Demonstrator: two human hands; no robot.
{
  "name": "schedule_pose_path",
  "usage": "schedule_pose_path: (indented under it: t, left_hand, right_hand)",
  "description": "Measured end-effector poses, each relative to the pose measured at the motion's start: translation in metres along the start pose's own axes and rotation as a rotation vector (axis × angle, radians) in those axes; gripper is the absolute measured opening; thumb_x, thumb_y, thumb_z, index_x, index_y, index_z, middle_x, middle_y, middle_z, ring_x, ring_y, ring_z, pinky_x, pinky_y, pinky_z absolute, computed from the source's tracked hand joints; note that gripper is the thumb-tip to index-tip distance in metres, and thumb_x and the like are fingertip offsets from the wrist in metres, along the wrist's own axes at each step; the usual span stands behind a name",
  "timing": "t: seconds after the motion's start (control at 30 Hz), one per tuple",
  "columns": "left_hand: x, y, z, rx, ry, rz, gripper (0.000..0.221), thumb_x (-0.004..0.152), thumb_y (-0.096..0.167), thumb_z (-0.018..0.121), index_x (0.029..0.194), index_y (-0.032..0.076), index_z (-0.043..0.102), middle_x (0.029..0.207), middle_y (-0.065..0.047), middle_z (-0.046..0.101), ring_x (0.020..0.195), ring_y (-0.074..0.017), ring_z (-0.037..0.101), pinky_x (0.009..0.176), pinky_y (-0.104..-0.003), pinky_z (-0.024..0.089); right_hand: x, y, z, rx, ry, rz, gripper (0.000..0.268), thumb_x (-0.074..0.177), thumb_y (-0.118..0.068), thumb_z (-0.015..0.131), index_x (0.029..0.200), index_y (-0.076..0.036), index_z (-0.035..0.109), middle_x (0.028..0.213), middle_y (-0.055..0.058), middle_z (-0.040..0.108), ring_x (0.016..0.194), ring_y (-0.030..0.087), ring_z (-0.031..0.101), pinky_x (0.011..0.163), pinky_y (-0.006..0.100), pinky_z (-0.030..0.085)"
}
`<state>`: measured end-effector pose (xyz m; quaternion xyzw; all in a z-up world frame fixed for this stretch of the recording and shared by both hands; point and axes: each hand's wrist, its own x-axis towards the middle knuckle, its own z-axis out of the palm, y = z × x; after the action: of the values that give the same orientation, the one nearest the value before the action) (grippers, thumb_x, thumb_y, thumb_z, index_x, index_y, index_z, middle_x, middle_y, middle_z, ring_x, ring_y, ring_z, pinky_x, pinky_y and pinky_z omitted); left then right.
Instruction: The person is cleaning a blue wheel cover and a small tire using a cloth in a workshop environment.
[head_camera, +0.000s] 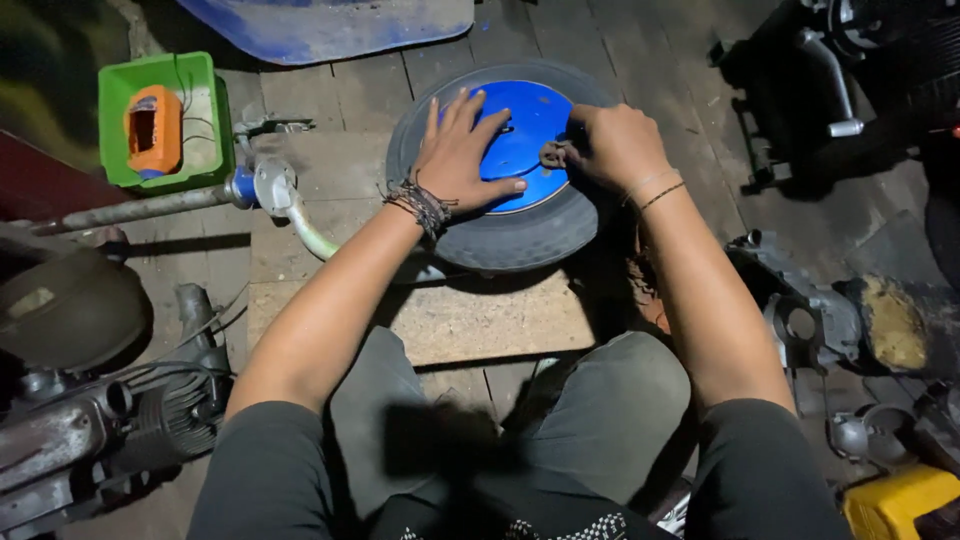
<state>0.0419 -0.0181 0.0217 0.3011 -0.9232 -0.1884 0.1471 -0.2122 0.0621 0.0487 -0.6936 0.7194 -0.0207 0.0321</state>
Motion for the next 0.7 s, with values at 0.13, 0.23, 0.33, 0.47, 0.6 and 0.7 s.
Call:
schedule_pose_path:
  t: [0.13, 0.23, 0.33, 0.47, 0.6, 0.7]
  left_hand:
    - [0.000, 0.000, 0.001, -0.001, -0.002, -0.012, 0.096, 0.084, 0.076, 0.065, 0.158, 0.019, 0.040, 0.165, -0.023, 0.025, 0.154, -0.0421, 0.014, 0.122, -0.064, -0.001]
    - [0.002, -0.007, 0.005, 0.001, -0.003, -0.018, 0.097, 0.084, 0.075, 0.065, 0.159, 0.019, 0.038, 0.166, -0.022, 0.024, 0.155, -0.0422, 0.013, 0.122, -0.065, -0.002]
    - [-0.002, -0.029, 0.007, -0.016, 0.037, -0.011, 0.105, 0.078, 0.081, 0.070, 0.157, 0.018, 0.040, 0.161, -0.023, 0.030, 0.153, -0.0450, 0.017, 0.121, -0.068, 0.001]
    - [-0.012, -0.070, 0.000, 0.037, 0.088, -0.098, 0.123, 0.061, 0.088, 0.079, 0.156, 0.019, 0.044, 0.158, -0.026, 0.035, 0.152, -0.0474, 0.021, 0.119, -0.072, 0.000]
    - [-0.015, -0.106, 0.002, 0.163, 0.131, -0.221, 0.124, 0.059, 0.087, 0.080, 0.156, 0.018, 0.044, 0.159, -0.025, 0.037, 0.152, -0.0438, 0.025, 0.119, -0.072, 0.005]
    - [-0.014, -0.124, 0.009, 0.270, 0.210, -0.368, 0.100, 0.076, 0.064, 0.085, 0.155, 0.017, 0.044, 0.155, -0.025, 0.039, 0.151, -0.0428, 0.027, 0.120, -0.071, 0.010]
  right_hand:
    - [0.002, 0.006, 0.005, -0.025, 0.032, 0.009, 0.030, 0.093, -0.035, 0.072, 0.119, -0.021, 0.068, 0.094, 0.016, 0.075, 0.084, 0.048, 0.068, 0.061, 0.059, 0.055]
    - [0.003, 0.008, 0.008, -0.051, 0.049, 0.006, 0.030, 0.094, -0.036, 0.073, 0.118, -0.018, 0.068, 0.091, 0.017, 0.074, 0.080, 0.048, 0.069, 0.056, 0.058, 0.055]
    - [0.003, 0.001, 0.002, -0.029, 0.010, 0.052, 0.036, 0.093, -0.040, 0.073, 0.122, -0.019, 0.071, 0.095, 0.019, 0.076, 0.086, 0.048, 0.071, 0.067, 0.059, 0.057]
    - [0.003, -0.003, -0.002, -0.016, -0.032, 0.107, 0.040, 0.092, -0.043, 0.073, 0.125, -0.021, 0.072, 0.099, 0.020, 0.077, 0.095, 0.049, 0.073, 0.081, 0.060, 0.059]
    - [-0.004, -0.011, -0.011, -0.028, -0.039, 0.096, 0.042, 0.089, -0.039, 0.075, 0.126, -0.019, 0.072, 0.100, 0.021, 0.078, 0.096, 0.049, 0.074, 0.082, 0.059, 0.059]
    - [-0.002, -0.011, -0.009, -0.073, -0.026, 0.097, 0.046, 0.087, -0.039, 0.077, 0.129, -0.020, 0.071, 0.100, 0.021, 0.078, 0.096, 0.049, 0.074, 0.081, 0.059, 0.060]
